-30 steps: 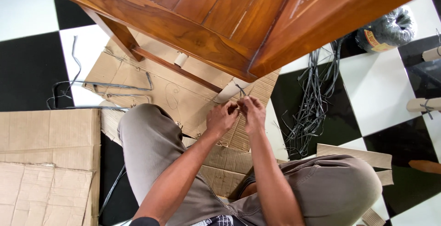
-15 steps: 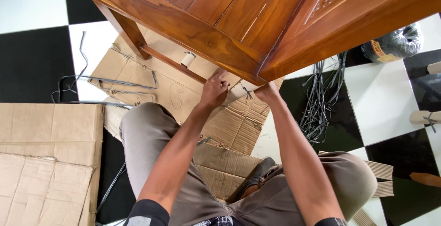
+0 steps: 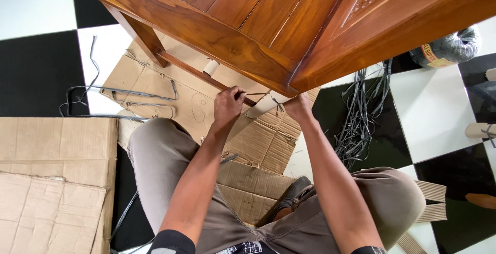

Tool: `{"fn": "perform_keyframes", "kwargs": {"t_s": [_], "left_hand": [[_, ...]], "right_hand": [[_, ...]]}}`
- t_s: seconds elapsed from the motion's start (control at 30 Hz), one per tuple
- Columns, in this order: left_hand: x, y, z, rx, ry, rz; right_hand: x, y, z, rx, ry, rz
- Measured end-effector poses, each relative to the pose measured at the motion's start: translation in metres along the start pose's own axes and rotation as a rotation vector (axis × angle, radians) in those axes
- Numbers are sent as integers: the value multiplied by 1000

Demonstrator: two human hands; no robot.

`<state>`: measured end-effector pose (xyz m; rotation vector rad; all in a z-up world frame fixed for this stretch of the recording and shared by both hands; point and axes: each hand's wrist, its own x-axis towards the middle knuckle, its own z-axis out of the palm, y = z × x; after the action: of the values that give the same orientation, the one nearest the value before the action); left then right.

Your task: Wrap wooden table legs with cardboard and secure them with plastic ties

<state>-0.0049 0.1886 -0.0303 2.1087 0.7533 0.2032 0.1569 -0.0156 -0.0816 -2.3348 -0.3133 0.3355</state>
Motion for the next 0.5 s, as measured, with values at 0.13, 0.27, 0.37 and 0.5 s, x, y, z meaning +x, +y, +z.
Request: {"fn": "perform_keyframes", "kwargs": {"t_s": [0.13, 0.27, 0.37, 0.5], "left_hand": [[-7, -22, 8, 27, 7, -76], [-20, -13, 4, 2, -117, -236], [-27, -21, 19, -53, -203, -315], [-48, 1, 28, -408, -271, -401]], "right_hand": [[-10, 38, 20, -99, -7, -30], [-36, 42, 24, -93, 16, -36], [-72, 7, 9, -41, -9, 27], [-100, -8, 15, 213, 99, -70]]}}
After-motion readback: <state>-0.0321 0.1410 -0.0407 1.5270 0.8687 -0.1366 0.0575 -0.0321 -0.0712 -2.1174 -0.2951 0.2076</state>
